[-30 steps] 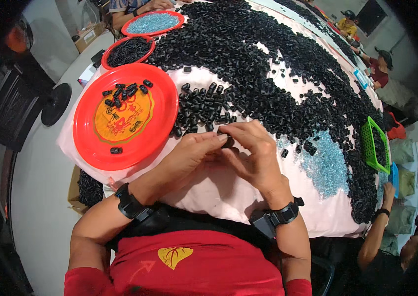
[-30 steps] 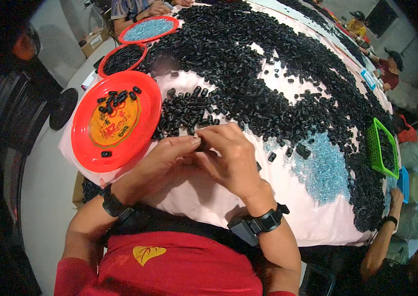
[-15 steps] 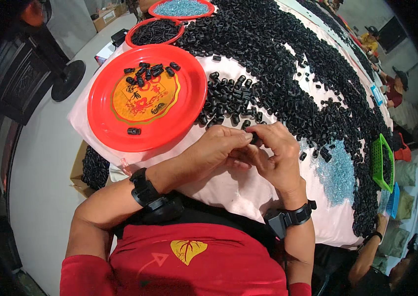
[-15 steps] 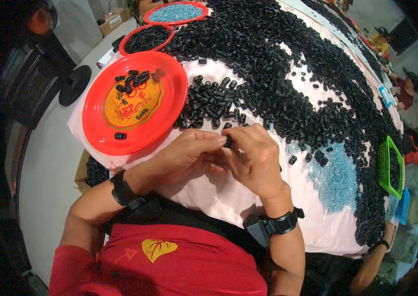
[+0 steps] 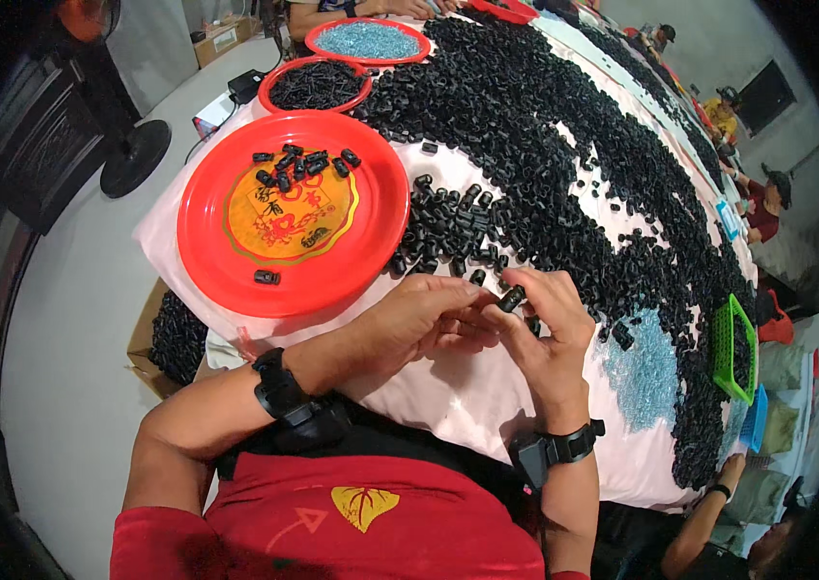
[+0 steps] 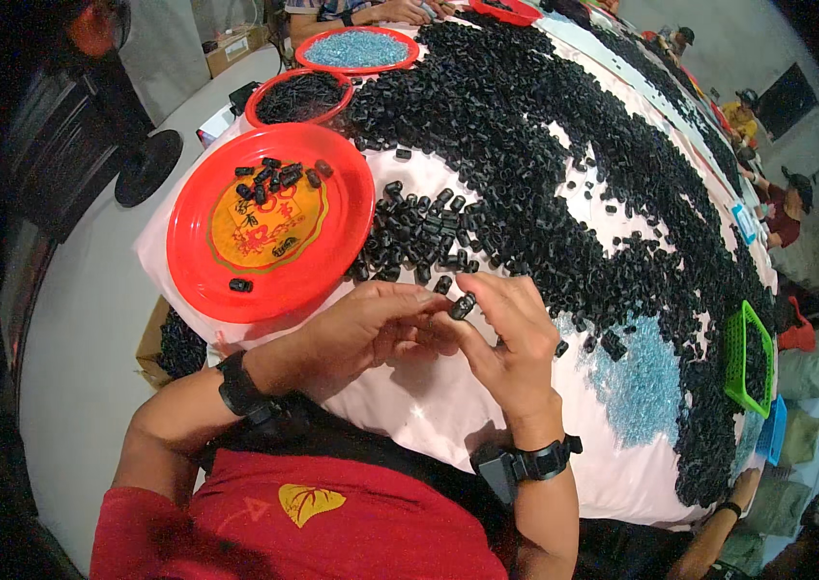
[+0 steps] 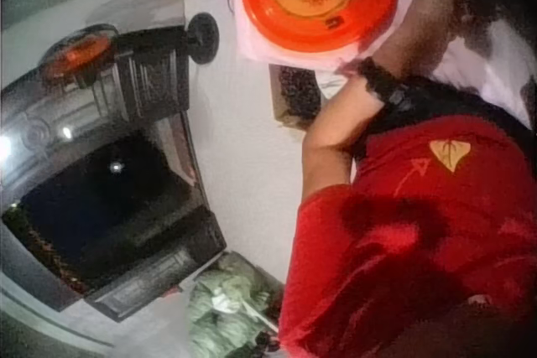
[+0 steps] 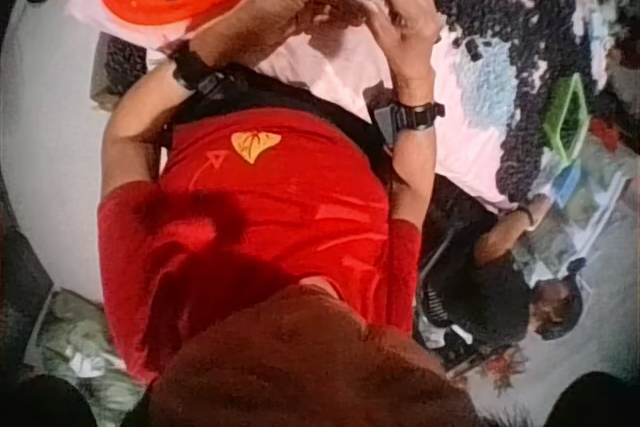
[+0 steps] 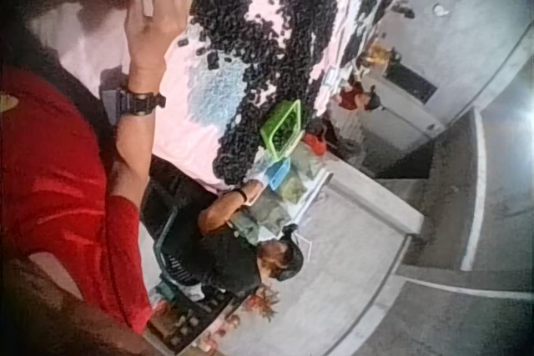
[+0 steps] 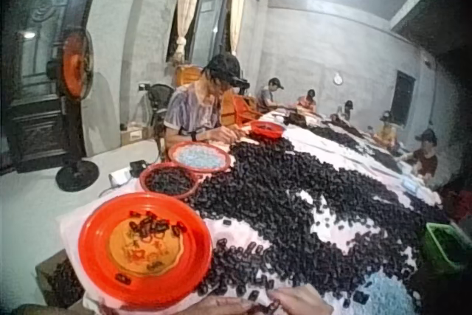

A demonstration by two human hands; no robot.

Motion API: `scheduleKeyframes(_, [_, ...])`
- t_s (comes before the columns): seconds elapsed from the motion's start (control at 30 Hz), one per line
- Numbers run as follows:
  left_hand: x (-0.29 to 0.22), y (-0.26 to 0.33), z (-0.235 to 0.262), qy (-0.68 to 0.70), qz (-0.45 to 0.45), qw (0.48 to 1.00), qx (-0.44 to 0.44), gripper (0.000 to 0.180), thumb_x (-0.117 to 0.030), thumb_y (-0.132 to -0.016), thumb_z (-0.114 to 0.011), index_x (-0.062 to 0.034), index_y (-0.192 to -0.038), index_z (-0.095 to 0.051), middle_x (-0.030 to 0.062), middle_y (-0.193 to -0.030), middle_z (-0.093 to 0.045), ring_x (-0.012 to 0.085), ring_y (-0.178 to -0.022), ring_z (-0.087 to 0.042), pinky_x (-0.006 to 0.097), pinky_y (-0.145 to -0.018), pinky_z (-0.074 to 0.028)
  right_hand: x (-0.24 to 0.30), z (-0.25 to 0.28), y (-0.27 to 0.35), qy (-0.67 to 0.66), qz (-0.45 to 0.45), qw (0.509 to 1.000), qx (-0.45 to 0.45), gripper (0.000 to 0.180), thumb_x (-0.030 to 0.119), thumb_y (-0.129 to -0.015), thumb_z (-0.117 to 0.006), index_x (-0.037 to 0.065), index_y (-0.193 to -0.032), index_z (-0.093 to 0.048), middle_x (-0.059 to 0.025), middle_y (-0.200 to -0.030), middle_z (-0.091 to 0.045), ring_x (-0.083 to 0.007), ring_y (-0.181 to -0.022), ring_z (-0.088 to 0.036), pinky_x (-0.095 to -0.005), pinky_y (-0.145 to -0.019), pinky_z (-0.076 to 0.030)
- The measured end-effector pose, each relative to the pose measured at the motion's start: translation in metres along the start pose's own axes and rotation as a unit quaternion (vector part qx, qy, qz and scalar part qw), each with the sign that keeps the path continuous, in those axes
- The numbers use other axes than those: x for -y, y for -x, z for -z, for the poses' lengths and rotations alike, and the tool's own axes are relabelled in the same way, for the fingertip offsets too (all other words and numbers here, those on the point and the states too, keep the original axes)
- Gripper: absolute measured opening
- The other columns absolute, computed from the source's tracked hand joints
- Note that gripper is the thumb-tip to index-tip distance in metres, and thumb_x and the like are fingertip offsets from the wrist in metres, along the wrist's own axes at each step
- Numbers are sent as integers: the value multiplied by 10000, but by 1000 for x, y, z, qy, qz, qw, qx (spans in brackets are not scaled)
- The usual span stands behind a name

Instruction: The person sorts black plastic components by hand, picking them up from a pile and placing them onto a red tray. They then pick up a small white piece and insert it into one of the black components before returning the assembled item to the tray.

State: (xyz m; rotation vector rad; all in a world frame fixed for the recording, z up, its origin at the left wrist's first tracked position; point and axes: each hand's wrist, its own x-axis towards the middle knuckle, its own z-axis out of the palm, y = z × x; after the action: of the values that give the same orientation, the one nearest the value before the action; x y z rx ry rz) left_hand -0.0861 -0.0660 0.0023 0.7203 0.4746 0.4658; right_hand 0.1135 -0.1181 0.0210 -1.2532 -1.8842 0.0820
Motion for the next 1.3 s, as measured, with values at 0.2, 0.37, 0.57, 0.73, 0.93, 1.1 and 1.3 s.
scheduleKeyframes(0.2, [3,-1,5,15,-10,1000,10,348,-297,-1088,-516,-7,-1242,-633,102,-1143,-728,202,-1059,-714,320,-936,-559,3,0,-1,12,13,1000,-18,405,59,-722,-873,6,-1099,-735,-134,-999,-735,-262,-848,-661,-332,-704,-529])
scheduleKeyframes(0.37, [13,-9,14,24,-18,999,31,359,-301,-1089,-517,-1,-1241,-641,107,-1141,-729,204,-1044,-719,324,-919,-568,5,2,1,28,16,999,-21,366,73,-736,-862,2,-1070,-731,-131,-953,-730,-270,-815,-657,-343,-729,-530])
scheduleKeyframes(0.57, [13,-9,7,-40,-42,998,38,350,-337,-1072,-567,-34,-1191,-697,60,-1033,-752,131,-934,-714,289,-829,-572,3,1,1,13,61,998,5,423,52,-720,-853,16,-1123,-732,-125,-1004,-735,-268,-800,-649,-340,-728,-535])
scheduleKeyframes(0.73, [12,-8,5,-130,-52,990,17,339,-365,-1054,-610,-64,-1144,-735,25,-988,-757,67,-880,-684,260,-800,-551,2,-3,-1,-8,63,997,36,497,4,-691,-832,34,-1177,-730,-141,-1106,-725,-271,-844,-655,-354,-778,-541])
scheduleKeyframes(0.93, [18,-11,7,-90,-54,994,8,335,-352,-1067,-585,-59,-1130,-735,25,-971,-761,88,-879,-693,265,-809,-543,4,-3,1,-26,10,999,38,464,19,-700,-842,35,-1153,-741,-143,-1103,-726,-290,-893,-670,-361,-804,-538])
scheduleKeyframes(1.1, [15,-9,4,6,-55,998,1,344,-324,-1088,-531,-43,-1207,-691,62,-1053,-752,142,-921,-714,299,-843,-550,8,3,-1,11,25,1000,9,371,60,-742,-856,28,-1095,-746,-132,-1037,-741,-292,-895,-674,-359,-793,-539])
scheduleKeyframes(1.3, [19,-8,10,-5,-59,998,20,356,-333,-1084,-539,-41,-1233,-678,58,-1099,-743,147,-948,-719,299,-852,-558,8,1,1,9,24,1000,2,371,74,-749,-855,32,-1101,-745,-135,-1039,-742,-289,-897,-677,-359,-788,-542])
